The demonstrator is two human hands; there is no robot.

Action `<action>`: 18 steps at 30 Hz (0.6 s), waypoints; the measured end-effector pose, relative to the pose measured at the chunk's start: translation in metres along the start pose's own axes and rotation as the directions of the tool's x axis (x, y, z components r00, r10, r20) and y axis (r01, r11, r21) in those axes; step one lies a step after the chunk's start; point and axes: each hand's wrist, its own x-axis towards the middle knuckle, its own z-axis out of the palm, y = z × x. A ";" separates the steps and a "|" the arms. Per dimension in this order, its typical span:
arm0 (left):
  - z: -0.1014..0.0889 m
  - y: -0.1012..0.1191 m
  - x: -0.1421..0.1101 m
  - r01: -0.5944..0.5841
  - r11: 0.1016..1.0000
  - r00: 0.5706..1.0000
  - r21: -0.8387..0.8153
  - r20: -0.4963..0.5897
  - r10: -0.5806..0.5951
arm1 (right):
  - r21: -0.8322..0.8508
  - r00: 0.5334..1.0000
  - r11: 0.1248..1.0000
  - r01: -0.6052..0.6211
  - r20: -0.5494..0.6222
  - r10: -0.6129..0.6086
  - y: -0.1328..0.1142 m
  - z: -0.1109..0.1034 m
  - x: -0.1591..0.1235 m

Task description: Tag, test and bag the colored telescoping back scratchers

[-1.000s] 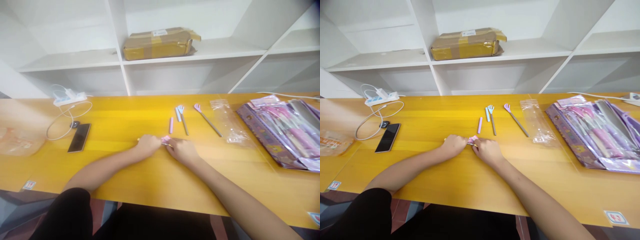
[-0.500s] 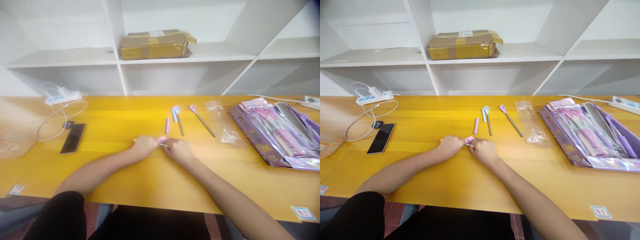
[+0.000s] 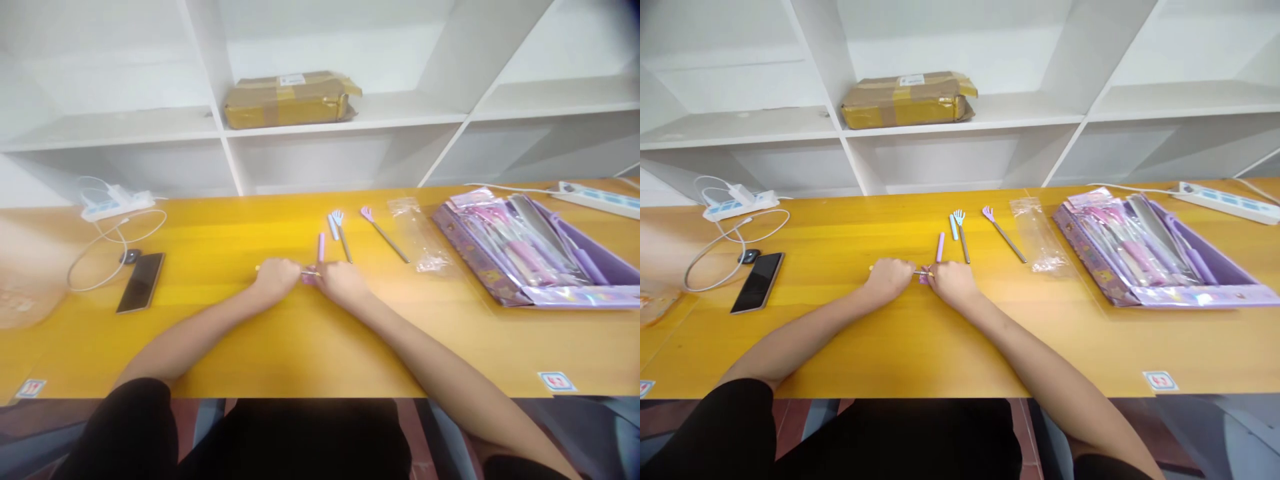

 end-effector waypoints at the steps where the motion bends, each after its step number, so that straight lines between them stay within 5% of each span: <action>1: -0.008 -0.012 -0.005 0.033 0.999 0.999 0.032 -0.033 -0.032 | -0.005 1.000 1.000 -0.008 -0.017 0.008 0.009 -0.010 -0.002; 5: -0.043 -0.108 -0.049 0.259 0.948 0.950 0.186 -0.226 -0.215 | -0.044 0.985 0.992 -0.117 -0.134 0.110 0.107 -0.044 -0.042; 9: -0.055 -0.194 -0.092 0.421 0.870 0.874 0.255 -0.369 -0.315 | -0.136 0.926 0.982 -0.131 -0.370 0.072 0.221 -0.046 -0.086; 12: -0.046 -0.203 -0.100 0.400 0.870 0.894 0.287 -0.333 -0.300 | -0.151 0.914 0.988 -0.035 -0.404 -0.029 0.246 -0.035 -0.095; 18: -0.033 -0.190 -0.098 0.363 0.869 0.915 0.336 -0.308 -0.263 | -0.152 0.884 0.988 -0.037 -0.466 -0.039 0.242 -0.021 -0.098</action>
